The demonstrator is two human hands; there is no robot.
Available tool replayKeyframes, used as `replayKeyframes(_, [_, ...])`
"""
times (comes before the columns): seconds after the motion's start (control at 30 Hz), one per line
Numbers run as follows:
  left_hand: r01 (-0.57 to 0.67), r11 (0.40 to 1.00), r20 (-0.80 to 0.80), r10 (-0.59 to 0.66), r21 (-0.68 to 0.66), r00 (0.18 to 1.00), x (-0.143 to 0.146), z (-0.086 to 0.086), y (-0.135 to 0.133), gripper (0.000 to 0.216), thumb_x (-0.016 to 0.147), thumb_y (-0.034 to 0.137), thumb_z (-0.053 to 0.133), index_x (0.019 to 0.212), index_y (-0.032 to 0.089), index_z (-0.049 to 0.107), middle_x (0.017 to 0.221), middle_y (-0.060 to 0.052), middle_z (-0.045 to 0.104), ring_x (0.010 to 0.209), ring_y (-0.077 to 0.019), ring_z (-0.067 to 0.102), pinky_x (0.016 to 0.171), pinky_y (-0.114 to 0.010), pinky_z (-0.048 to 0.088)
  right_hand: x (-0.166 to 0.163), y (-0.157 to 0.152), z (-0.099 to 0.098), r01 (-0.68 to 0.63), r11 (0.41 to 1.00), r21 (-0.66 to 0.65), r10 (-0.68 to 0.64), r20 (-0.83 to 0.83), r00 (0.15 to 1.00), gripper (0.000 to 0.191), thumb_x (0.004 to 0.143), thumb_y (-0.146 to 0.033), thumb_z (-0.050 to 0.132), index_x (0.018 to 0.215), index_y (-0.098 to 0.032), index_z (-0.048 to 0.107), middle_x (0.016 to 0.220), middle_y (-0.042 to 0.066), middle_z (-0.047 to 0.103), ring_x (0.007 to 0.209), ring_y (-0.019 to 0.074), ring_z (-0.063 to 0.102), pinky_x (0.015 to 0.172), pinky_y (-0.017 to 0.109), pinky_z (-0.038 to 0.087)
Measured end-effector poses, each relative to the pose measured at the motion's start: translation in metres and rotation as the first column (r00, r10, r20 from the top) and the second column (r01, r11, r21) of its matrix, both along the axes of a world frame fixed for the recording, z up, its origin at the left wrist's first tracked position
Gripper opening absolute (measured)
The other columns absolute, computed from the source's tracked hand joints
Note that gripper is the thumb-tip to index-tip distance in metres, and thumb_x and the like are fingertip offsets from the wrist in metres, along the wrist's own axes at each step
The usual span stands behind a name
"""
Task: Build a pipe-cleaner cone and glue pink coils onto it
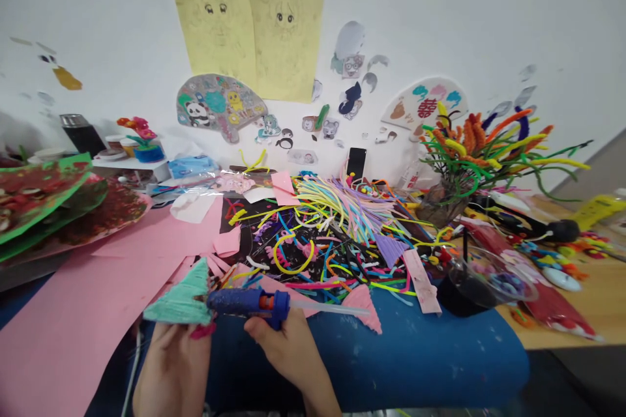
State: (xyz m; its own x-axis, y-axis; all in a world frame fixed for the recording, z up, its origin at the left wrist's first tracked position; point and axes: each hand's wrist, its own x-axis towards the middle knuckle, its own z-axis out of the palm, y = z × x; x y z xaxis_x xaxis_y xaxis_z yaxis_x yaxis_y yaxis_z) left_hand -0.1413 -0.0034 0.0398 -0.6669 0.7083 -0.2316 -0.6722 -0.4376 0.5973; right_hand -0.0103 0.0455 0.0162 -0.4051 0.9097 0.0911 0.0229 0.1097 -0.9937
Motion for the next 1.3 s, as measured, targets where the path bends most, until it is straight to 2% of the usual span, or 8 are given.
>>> replayKeyframes(0.23, [-0.002,0.999,0.004,0.002,-0.036,1.000,0.004,0.002,0.000,0.036,0.083,0.019,0.054,0.115,0.025,0.066,0.117,-0.002,0.070,0.121,-0.0202,0.056,0.104,-0.030,0.043,0.000,0.002,-0.002,0.011,0.999,0.033,-0.013,0.052,0.999,0.045,0.084,-0.058,0.059,0.060,-0.021,0.051,0.052,-0.004,0.043,0.052,0.0117,0.042,0.050,0.023,0.032])
replayKeyframes(0.4, [0.035,0.999,-0.017,-0.036,-0.036,0.999,0.007,0.004,-0.003,0.035,0.084,0.019,0.053,0.117,0.027,0.064,0.124,-0.002,0.067,0.126,-0.0199,0.053,0.108,-0.033,0.040,-0.001,0.003,0.006,0.053,0.997,0.047,-0.057,0.074,0.996,0.043,0.083,-0.058,0.059,0.060,-0.021,0.056,0.050,-0.004,0.044,0.052,0.0134,0.045,0.052,0.024,0.036])
replayKeyframes(0.57, [0.031,0.998,-0.026,-0.033,-0.062,0.999,0.011,0.000,-0.006,0.036,0.085,0.023,0.054,0.119,0.023,0.064,0.127,-0.004,0.065,0.128,-0.0229,0.051,0.112,-0.037,0.035,0.000,0.005,0.010,0.081,0.994,0.076,-0.089,0.102,0.991,0.047,0.083,-0.062,0.055,0.059,-0.022,0.061,0.047,-0.002,0.047,0.054,0.0159,0.050,0.053,0.024,0.040])
replayKeyframes(0.7, [0.037,0.998,-0.090,-0.041,-0.047,0.995,0.014,-0.003,-0.005,0.037,0.083,0.026,0.060,0.119,0.020,0.065,0.128,-0.007,0.064,0.128,-0.0253,0.051,0.114,-0.039,0.031,0.002,0.000,0.011,0.071,0.994,0.085,-0.086,0.185,0.979,0.052,0.084,-0.066,0.052,0.072,-0.018,0.069,0.055,-0.001,0.055,0.055,0.0153,0.052,0.053,0.024,0.043])
replayKeyframes(0.83, [0.029,0.999,-0.083,-0.032,-0.041,0.996,0.015,-0.005,-0.002,0.038,0.082,0.025,0.061,0.120,0.023,0.065,0.127,-0.006,0.065,0.126,-0.0252,0.052,0.114,-0.042,0.030,0.004,-0.008,0.017,0.005,0.993,0.114,-0.028,0.204,0.979,0.061,0.081,-0.073,0.052,0.093,-0.018,0.075,0.077,0.004,0.069,0.071,0.0197,0.061,0.070,0.028,0.050])
replayKeyframes(1.0, [-0.003,0.998,-0.065,-0.002,-0.064,0.998,0.011,-0.010,-0.002,0.035,0.084,0.024,0.059,0.119,0.024,0.066,0.120,-0.003,0.068,0.122,-0.0217,0.055,0.105,-0.033,0.040,0.005,-0.016,0.027,-0.060,0.993,0.100,0.034,0.249,0.968,0.073,0.076,-0.083,0.047,0.095,-0.019,0.077,0.090,0.008,0.073,0.086,0.0271,0.066,0.082,0.036,0.052])
replayKeyframes(1.1, [-0.003,0.999,-0.056,0.000,-0.047,0.998,0.010,-0.010,-0.003,0.036,0.084,0.023,0.058,0.120,0.024,0.066,0.118,-0.002,0.069,0.121,-0.0207,0.056,0.101,-0.030,0.044,0.005,-0.016,0.029,-0.034,0.995,0.096,0.006,0.284,0.959,0.075,0.075,-0.084,0.046,0.095,-0.018,0.077,0.093,0.010,0.073,0.089,0.0290,0.066,0.085,0.038,0.052])
replayKeyframes(1.3, [0.001,1.000,-0.010,-0.001,-0.005,1.000,0.013,-0.001,-0.005,0.037,0.087,0.018,0.053,0.121,0.028,0.064,0.122,-0.001,0.068,0.121,-0.0189,0.056,0.105,-0.032,0.043,0.007,-0.011,0.027,0.053,0.982,0.179,-0.102,0.275,0.956,0.057,0.083,-0.071,0.048,0.088,-0.021,0.076,0.087,0.008,0.073,0.090,0.0274,0.065,0.087,0.036,0.051])
